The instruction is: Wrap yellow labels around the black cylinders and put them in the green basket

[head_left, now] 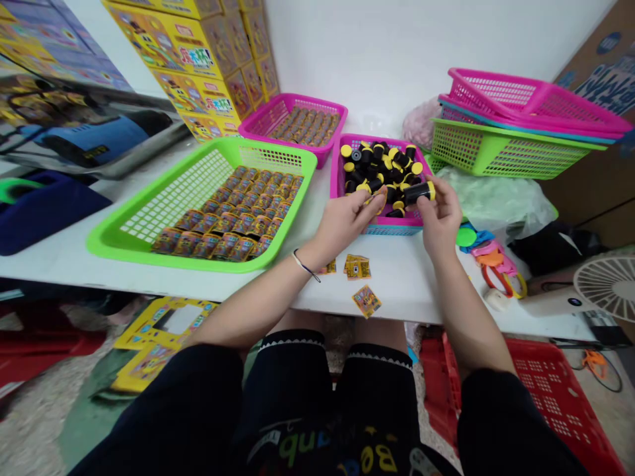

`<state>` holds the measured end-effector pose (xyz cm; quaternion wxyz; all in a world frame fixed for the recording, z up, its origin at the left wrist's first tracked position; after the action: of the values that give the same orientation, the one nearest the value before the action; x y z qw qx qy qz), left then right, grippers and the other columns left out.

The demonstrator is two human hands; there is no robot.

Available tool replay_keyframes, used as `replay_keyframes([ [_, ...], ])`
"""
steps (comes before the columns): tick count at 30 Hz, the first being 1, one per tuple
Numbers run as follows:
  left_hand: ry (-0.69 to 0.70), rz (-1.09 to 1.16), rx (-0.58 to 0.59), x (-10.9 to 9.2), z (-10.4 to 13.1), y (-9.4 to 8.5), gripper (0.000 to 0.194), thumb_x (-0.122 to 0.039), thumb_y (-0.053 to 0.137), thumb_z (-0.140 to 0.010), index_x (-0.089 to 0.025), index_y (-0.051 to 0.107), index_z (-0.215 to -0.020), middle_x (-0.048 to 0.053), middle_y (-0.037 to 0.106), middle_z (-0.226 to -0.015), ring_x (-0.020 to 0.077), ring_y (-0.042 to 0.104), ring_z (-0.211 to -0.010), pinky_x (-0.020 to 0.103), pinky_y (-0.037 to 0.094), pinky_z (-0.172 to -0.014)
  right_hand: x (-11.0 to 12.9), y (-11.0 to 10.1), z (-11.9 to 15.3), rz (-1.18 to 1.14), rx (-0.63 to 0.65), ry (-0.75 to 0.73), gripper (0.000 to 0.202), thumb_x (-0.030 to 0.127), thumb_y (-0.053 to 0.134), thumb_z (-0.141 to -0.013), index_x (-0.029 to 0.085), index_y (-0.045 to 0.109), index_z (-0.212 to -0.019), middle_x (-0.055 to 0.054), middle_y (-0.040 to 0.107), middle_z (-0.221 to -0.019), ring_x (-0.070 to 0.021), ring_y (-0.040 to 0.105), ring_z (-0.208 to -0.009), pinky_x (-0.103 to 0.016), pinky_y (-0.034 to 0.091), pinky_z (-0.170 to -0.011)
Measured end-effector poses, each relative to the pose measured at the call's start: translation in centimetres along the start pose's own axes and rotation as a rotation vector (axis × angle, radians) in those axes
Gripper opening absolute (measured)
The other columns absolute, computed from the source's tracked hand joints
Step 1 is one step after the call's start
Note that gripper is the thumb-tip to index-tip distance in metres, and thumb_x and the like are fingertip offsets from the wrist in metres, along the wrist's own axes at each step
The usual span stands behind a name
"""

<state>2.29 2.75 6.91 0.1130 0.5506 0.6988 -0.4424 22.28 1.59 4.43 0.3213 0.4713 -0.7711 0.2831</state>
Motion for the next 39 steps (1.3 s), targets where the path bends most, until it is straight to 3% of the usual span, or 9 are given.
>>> replay_keyframes([
  [4,0.201,-0.103,0.038,0.6,1.1,0.2,0.067,-0.059,0.021,-0.105,-0.017,0.058,-0.067,0.0,0.059,-0.059,0.0099,0.057,-0.057,0.022,0.043,-0.059,0.0,0.0,0.1,-0.046,0.045,0.033,0.062,0.076,0.056,-0.081,0.035,0.054,-0.127,-0.005,0.063,-0.109,-0.026,0.069,-0.104,-0.044,0.065,-0.079],
  [8,0.295,-0.128,0.144,1.0,1.8,0.6,0.078,-0.062,0.009,-0.104,-0.014,0.069,-0.088,0.007,0.071,-0.078,0.0134,0.068,-0.074,0.024,0.05,-0.068,0.4,0.4,0.6,-0.026,0.107,0.055,0.062,0.079,0.051,-0.082,0.034,0.056,-0.125,-0.004,0.065,-0.104,-0.0246,0.071,-0.098,-0.041,0.065,-0.076],
  [12,0.231,-0.075,0.177,1.3,2.0,1.0,0.08,-0.065,0.012,-0.102,-0.011,0.071,-0.108,0.01,0.075,-0.087,0.0154,0.071,-0.083,0.025,0.053,-0.075,1.2,0.6,1.1,-0.058,0.129,0.076,0.064,0.084,0.051,-0.078,0.034,0.058,-0.117,-0.004,0.068,-0.104,-0.0237,0.072,-0.097,-0.038,0.064,-0.074],
  [17,0.095,0.11,0.106,1.7,2.3,1.0,0.083,-0.069,0.014,-0.1,-0.012,0.072,-0.109,0.001,0.062,-0.057,0.0124,0.063,-0.056,0.023,0.049,-0.06,2.1,0.9,1.6,-0.085,0.158,0.096,0.064,0.082,0.067,-0.068,0.032,0.063,-0.107,-0.003,0.07,-0.095,-0.0239,0.072,-0.093,-0.038,0.065,-0.076],
  [20,0.037,0.222,0.074,2.1,2.5,1.0,0.081,-0.07,0.015,-0.1,-0.014,0.072,-0.114,0.002,0.07,-0.066,0.0096,0.06,-0.049,0.021,0.048,-0.054,2.3,1.2,1.8,-0.09,0.202,0.101,0.061,0.078,0.072,-0.067,0.031,0.065,-0.106,-0.003,0.071,-0.092,-0.0227,0.072,-0.089,-0.037,0.065,-0.076],
  [24,0.181,0.133,0.111,1.7,2.2,0.6,0.077,-0.07,0.021,-0.099,-0.015,0.071,-0.122,0.01,0.078,-0.105,0.0122,0.072,-0.073,0.023,0.055,-0.071,2.1,1.1,1.7,-0.102,0.215,0.105,0.058,0.072,0.076,-0.068,0.031,0.064,-0.108,-0.002,0.072,-0.093,-0.021,0.072,-0.087,-0.035,0.064,-0.073],
  [28,0.273,0.041,0.151,1.4,2.0,0.3,0.071,-0.065,0.023,-0.101,-0.016,0.064,-0.133,0.01,0.077,-0.113,0.0146,0.073,-0.098,0.025,0.055,-0.088,2.0,1.2,1.6,-0.126,0.271,0.131,0.055,0.067,0.079,-0.068,0.03,0.064,-0.107,-0.002,0.073,-0.092,-0.0197,0.073,-0.082,-0.034,0.064,-0.07],
  [33,0.234,0.044,0.203,1.1,1.4,0.6,0.048,-0.049,0.045,-0.103,-0.019,0.062,-0.137,0.008,0.076,-0.115,0.0158,0.071,-0.103,0.029,0.054,-0.093,2.5,1.4,1.4,-0.183,0.317,0.155,0.052,0.055,0.088,-0.064,0.029,0.064,-0.103,-0.001,0.075,-0.091,-0.019,0.075,-0.086,-0.034,0.065,-0.078],
  [39,0.177,0.204,0.149,0.6,1.5,0.4,0.039,-0.033,0.077,-0.085,-0.018,0.072,-0.121,0.006,0.079,-0.106,0.0138,0.073,-0.088,0.024,0.056,-0.081,2.3,1.3,1.2,-0.289,0.438,0.273,0.047,0.038,0.095,-0.056,0.027,0.069,-0.094,0.002,0.077,-0.083,-0.0145,0.074,-0.072,-0.028,0.064,-0.07],
])
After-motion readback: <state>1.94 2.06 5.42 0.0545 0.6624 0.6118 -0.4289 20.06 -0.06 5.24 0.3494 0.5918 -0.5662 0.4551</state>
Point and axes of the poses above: each hand's wrist, its own z-axis away from the middle knuckle, its own y-axis out of the palm, x = y × z, the point moved 5 cm from there along -z, towards the middle knuckle
